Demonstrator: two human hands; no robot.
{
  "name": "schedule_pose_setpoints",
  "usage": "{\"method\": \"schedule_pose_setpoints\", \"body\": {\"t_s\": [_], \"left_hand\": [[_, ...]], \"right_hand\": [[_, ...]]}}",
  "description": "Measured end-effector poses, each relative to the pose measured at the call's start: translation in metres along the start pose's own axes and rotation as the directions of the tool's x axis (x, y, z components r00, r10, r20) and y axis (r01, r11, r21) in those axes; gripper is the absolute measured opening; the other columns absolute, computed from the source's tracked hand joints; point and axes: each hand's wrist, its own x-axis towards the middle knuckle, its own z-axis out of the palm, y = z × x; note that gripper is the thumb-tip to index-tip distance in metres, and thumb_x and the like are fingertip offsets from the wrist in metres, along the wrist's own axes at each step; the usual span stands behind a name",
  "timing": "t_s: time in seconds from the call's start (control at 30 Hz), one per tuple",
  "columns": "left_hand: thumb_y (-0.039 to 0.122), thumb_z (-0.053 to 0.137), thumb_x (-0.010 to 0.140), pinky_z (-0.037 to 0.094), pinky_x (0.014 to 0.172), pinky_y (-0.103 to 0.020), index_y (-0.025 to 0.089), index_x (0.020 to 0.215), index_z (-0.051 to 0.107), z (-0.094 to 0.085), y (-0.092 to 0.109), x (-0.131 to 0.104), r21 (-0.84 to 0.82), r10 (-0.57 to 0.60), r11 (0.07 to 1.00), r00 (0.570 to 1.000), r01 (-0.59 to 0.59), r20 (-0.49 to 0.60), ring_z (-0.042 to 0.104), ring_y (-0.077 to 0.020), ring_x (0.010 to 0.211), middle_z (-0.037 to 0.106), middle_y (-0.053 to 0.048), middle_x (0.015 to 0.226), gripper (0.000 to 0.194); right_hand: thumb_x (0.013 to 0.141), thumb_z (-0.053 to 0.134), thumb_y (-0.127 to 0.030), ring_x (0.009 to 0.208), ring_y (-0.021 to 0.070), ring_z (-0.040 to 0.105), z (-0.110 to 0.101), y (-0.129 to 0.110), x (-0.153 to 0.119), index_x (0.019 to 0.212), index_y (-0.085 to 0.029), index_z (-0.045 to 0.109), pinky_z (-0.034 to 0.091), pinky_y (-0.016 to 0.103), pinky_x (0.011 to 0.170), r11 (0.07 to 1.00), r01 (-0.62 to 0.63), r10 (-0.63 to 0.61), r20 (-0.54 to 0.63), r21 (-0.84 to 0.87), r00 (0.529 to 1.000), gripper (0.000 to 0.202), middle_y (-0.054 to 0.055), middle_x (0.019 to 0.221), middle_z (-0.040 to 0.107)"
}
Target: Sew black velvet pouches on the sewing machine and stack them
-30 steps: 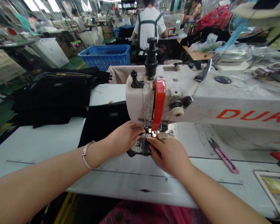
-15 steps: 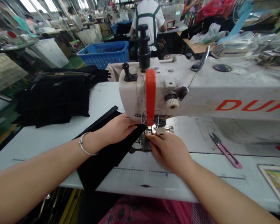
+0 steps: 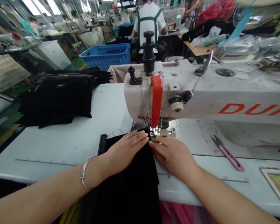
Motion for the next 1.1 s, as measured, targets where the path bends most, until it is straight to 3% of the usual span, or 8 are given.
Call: {"method": "schedule_pose_setpoints", "body": {"t_s": [0.4,0.5,0.57,0.63,0.73,0.8,0.97,1.1], "left_hand": [[0.005,0.039,0.091,0.036,0.116,-0.037,0.016,0.135,0.051,-0.008,-0.027,0.016,-0.102,0.029,0.994,0.999,-0.028,0.016,0.046,-0.0174,0.135,0.054,-0.008,0.142,0.047],[0.014,0.040,0.097,0.031,0.118,-0.045,0.020,0.139,0.047,-0.015,-0.021,-0.002,-0.058,-0.140,0.988,0.990,0.142,0.035,0.040,-0.0216,0.139,0.050,-0.007,0.146,0.043],[0.027,0.045,0.097,0.028,0.117,-0.053,0.018,0.143,0.041,-0.017,-0.011,-0.030,0.009,-0.417,0.908,0.907,0.418,-0.058,0.035,-0.0287,0.142,0.043,-0.011,0.150,0.047],[0.044,0.053,0.092,0.032,0.113,-0.056,0.015,0.146,0.035,-0.014,0.002,-0.064,-0.014,-0.643,0.760,0.749,0.650,-0.160,0.037,-0.0344,0.139,0.042,-0.017,0.148,0.064],[0.056,0.059,0.084,0.041,0.104,-0.057,0.020,0.144,0.036,-0.005,0.019,-0.104,-0.163,-0.818,0.573,0.548,0.803,-0.173,0.050,-0.0355,0.124,0.052,-0.013,0.134,0.074],[0.055,0.060,0.082,0.048,0.097,-0.053,0.023,0.142,0.039,-0.003,0.023,-0.114,-0.304,-0.879,0.476,0.453,0.825,-0.148,0.057,-0.0315,0.111,0.057,-0.010,0.121,0.071],[0.044,0.063,0.083,0.056,0.083,-0.038,0.024,0.138,0.042,-0.018,0.016,-0.101,-0.640,-0.947,0.276,0.316,0.717,-0.055,0.065,-0.0210,0.091,0.057,-0.005,0.104,0.062],[0.047,0.070,0.081,0.057,0.080,-0.032,0.023,0.138,0.040,-0.029,0.026,-0.088,-0.850,-0.956,0.044,0.269,0.525,0.117,0.065,-0.0247,0.108,0.051,-0.013,0.136,0.069]], "right_hand": [[0.095,0.049,-0.013,0.090,0.0247,0.060,0.005,-0.003,0.000,0.114,-0.013,0.064,0.052,0.040,0.077,0.998,-0.060,0.060,0.012,0.022,0.998,0.024,0.010,0.101,0.065],[0.091,0.056,-0.012,0.101,0.0276,0.056,0.000,-0.010,-0.005,0.102,-0.013,0.064,0.050,0.045,0.088,0.987,-0.139,0.139,0.014,0.076,0.990,0.014,0.013,0.105,0.060],[0.089,0.059,-0.014,0.102,0.0282,0.054,-0.005,-0.020,-0.011,0.094,-0.015,0.062,0.049,0.047,0.091,0.968,-0.203,0.200,0.035,0.150,0.979,0.006,0.012,0.105,0.058],[0.086,0.060,-0.013,0.104,0.0278,0.053,-0.009,-0.032,-0.017,0.095,-0.017,0.061,0.047,0.048,0.093,0.925,-0.267,0.264,0.047,0.271,0.963,0.009,0.011,0.107,0.057],[0.081,0.057,-0.006,0.105,0.0245,0.053,-0.008,-0.051,-0.020,0.094,-0.020,0.058,0.046,0.044,0.094,0.792,-0.355,0.375,0.063,0.496,0.925,0.019,0.008,0.112,0.056],[0.078,0.058,-0.008,0.092,0.0194,0.057,-0.004,-0.060,-0.017,0.089,-0.021,0.055,0.049,0.037,0.084,0.620,-0.443,0.500,0.109,0.647,0.859,0.017,0.005,0.110,0.057],[0.074,0.071,-0.029,0.065,0.0136,0.060,0.007,-0.069,-0.005,0.108,-0.023,0.047,0.049,0.027,0.062,-0.141,-0.426,0.683,0.399,0.894,0.612,0.042,-0.001,0.087,0.065],[0.064,0.078,-0.033,0.059,0.0130,0.060,0.008,-0.071,0.001,0.109,-0.022,0.047,0.048,0.027,0.060,-0.318,-0.325,0.633,0.454,0.891,0.626,0.056,-0.001,0.085,0.067]]}}
